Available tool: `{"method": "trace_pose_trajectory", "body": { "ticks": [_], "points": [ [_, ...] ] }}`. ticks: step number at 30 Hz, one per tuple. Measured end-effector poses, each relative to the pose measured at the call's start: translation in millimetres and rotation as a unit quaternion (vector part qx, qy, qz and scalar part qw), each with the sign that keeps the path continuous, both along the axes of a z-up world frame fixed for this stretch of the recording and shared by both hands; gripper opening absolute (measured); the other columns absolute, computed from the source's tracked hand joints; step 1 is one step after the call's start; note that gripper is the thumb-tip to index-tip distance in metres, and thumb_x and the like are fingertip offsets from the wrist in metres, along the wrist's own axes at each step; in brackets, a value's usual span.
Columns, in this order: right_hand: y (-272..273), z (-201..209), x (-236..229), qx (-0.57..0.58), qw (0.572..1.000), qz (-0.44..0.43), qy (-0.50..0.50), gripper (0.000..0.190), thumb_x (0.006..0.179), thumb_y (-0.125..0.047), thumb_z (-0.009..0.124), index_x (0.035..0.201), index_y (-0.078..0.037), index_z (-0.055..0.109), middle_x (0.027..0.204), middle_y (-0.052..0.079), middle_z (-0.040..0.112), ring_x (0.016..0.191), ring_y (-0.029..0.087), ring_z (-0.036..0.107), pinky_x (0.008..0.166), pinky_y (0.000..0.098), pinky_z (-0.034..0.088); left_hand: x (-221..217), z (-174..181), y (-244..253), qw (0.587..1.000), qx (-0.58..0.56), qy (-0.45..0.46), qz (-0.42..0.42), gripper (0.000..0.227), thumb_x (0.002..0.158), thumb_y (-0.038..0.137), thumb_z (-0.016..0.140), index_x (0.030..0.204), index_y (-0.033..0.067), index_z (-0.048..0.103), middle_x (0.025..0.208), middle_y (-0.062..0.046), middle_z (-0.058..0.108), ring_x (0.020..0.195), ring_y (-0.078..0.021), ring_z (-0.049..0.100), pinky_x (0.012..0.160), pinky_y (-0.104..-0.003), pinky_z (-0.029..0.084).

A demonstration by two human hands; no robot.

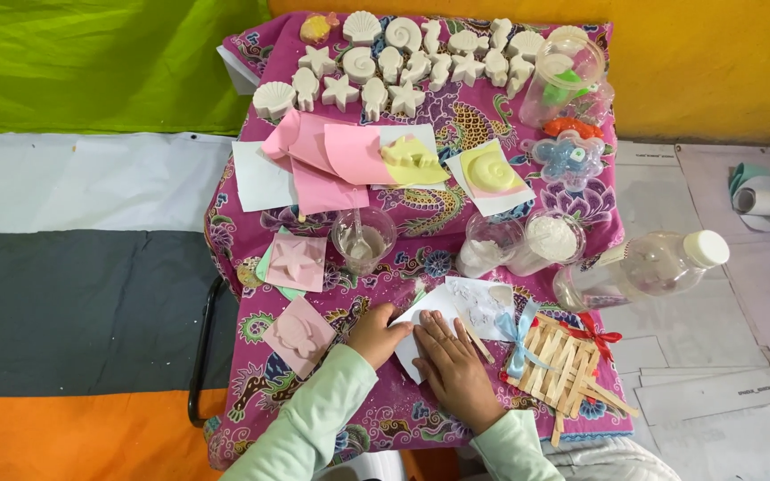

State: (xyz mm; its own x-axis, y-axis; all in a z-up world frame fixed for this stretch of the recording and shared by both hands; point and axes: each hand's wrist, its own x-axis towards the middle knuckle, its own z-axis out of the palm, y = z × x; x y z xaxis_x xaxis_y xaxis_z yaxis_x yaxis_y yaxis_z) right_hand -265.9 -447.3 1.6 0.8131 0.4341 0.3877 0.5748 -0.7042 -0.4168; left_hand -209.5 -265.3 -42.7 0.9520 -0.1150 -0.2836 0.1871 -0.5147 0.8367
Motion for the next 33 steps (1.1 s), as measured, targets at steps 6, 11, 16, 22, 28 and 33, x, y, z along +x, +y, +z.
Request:
{"method": "trace_pose_trajectory", "body": {
  "ticks": [6, 11, 16, 22, 28, 33],
  "points": [
    [5, -2, -7, -0.003, 1.0, -0.014, -0.009, 0.053, 0.092, -0.022, 0.068, 0.141, -0.005, 0.057, 0.155, 0.013, 0.05, 0.148, 0.027, 0.041, 0.122, 0.0462, 0.03, -13, 1, -6, 0.995, -0.068, -0.035, 0.066, 0.025, 0.086, 0.028, 0.068, 0.09, 0.0034, 0.066, 0.078, -0.008, 0.071, 0.065, -0.0199, 0.061, 0.064, -0.034, 0.05],
    [21, 0, -21, 0.078, 0.986, -0.144, -0.041, 0.049, 0.083, -0.004, 0.071, 0.131, -0.006, 0.066, 0.147, 0.019, 0.056, 0.138, 0.034, 0.054, 0.111, 0.0409, 0.049, -27, 31, -12, 0.98, -0.131, -0.079, 0.129, 0.029, 0.086, 0.025, 0.066, 0.1, 0.0003, 0.07, 0.085, -0.011, 0.076, 0.065, -0.019, 0.066, 0.06, -0.029, 0.054],
    [33, -10, -38, 0.528, 0.831, -0.095, 0.15, 0.074, 0.082, 0.004, 0.058, 0.153, 0.001, 0.037, 0.144, 0.022, 0.057, 0.088, 0.022, 0.066, 0.066, 0.0288, 0.048, -58, 69, -41, 0.934, -0.014, -0.355, 0.043, 0.013, 0.096, 0.019, 0.061, 0.1, 0.0064, 0.059, 0.099, -0.01, 0.069, 0.078, -0.0205, 0.063, 0.068, -0.033, 0.053],
    [23, -3, -47, 0.757, 0.613, -0.051, 0.22, 0.059, 0.096, -0.027, 0.044, 0.146, 0.004, 0.047, 0.124, 0.02, 0.063, 0.107, 0.027, 0.06, 0.093, 0.0404, 0.047, -91, 119, -62, 0.857, 0.058, -0.511, -0.029, 0.013, 0.087, 0.005, 0.068, 0.094, -0.001, 0.059, 0.122, -0.025, 0.063, 0.117, -0.0397, 0.062, 0.103, -0.049, 0.052],
    [6, -4, -43, 0.769, 0.565, -0.131, 0.27, 0.017, 0.103, -0.013, 0.051, 0.109, -0.001, 0.062, 0.093, 0.009, 0.066, 0.079, 0.014, 0.059, 0.072, 0.0287, 0.047, -98, 138, -55, 0.859, 0.034, -0.499, -0.107, 0.03, 0.082, 0.003, 0.062, 0.108, -0.0108, 0.059, 0.123, -0.03, 0.061, 0.119, -0.0456, 0.06, 0.109, -0.051, 0.047],
    [7, 2, -39, 0.827, 0.484, -0.094, 0.27, 0.026, 0.096, 0.003, 0.053, 0.121, 0.005, 0.06, 0.102, 0.016, 0.068, 0.085, 0.02, 0.067, 0.076, 0.0312, 0.056, -88, 124, -46, 0.859, -0.006, -0.499, -0.111, 0.021, 0.088, -0.004, 0.062, 0.108, -0.0052, 0.058, 0.11, -0.019, 0.067, 0.112, -0.0336, 0.067, 0.107, -0.044, 0.053]
  ]
}}
